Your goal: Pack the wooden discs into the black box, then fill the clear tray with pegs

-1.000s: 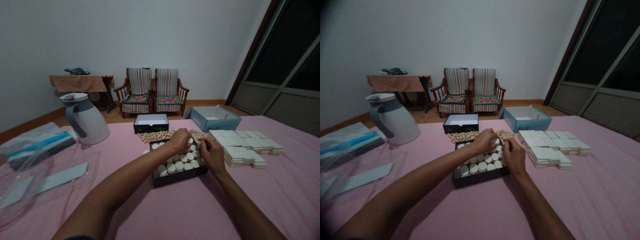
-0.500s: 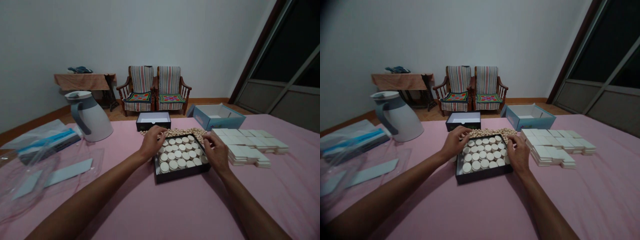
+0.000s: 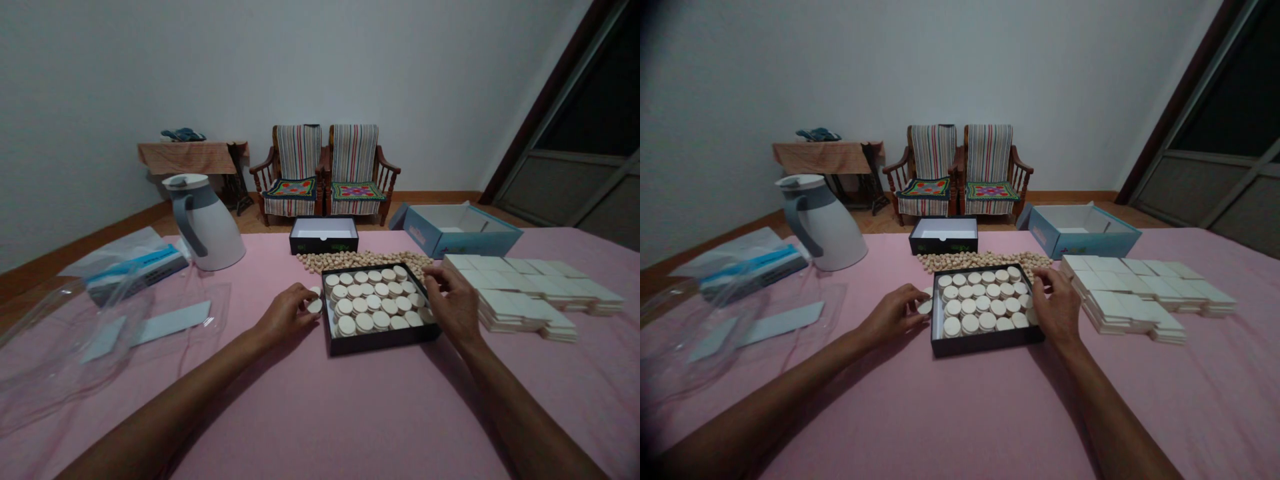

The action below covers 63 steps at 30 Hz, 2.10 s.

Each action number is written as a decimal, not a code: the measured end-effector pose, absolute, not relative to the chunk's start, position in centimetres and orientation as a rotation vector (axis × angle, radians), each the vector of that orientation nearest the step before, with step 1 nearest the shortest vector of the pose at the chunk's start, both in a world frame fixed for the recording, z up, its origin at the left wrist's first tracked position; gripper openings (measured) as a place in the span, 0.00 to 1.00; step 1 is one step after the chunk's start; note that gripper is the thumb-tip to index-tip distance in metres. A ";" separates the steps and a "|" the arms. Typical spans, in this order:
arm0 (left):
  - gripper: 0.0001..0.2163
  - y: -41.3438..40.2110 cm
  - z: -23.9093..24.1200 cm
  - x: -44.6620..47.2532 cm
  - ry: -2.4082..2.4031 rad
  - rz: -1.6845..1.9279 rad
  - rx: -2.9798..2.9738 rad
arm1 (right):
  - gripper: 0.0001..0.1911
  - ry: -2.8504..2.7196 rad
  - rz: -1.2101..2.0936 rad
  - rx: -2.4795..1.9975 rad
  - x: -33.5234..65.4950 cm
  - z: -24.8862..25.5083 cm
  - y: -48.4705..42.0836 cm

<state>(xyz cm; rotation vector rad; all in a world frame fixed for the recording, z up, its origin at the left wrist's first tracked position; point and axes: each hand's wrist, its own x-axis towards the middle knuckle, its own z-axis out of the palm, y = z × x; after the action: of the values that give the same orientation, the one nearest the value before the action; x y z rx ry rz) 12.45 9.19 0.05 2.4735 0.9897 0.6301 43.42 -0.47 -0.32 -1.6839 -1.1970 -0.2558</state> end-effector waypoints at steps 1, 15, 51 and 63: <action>0.10 9.1 0.0 12.7 1.003 0.639 2.471 | 0.13 -1.194 -0.258 -1.683 43.5 -0.4 -0.4; 0.10 10.7 2.9 14.5 0.987 0.903 2.424 | 0.12 -1.346 -0.351 -1.622 42.9 1.4 -2.1; 0.07 8.3 0.7 14.1 1.184 0.583 2.533 | 0.10 -1.451 -0.298 -1.583 43.4 -0.2 -2.9; 0.06 8.5 1.3 14.0 1.262 0.640 2.480 | 0.10 -1.430 -0.238 -1.587 43.4 -0.1 -3.0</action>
<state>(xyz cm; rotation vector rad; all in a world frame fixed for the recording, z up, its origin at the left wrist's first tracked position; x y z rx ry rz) 14.05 8.47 1.26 2.4795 1.2616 0.6400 43.35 -2.97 -0.15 -1.5866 -1.4304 -0.2378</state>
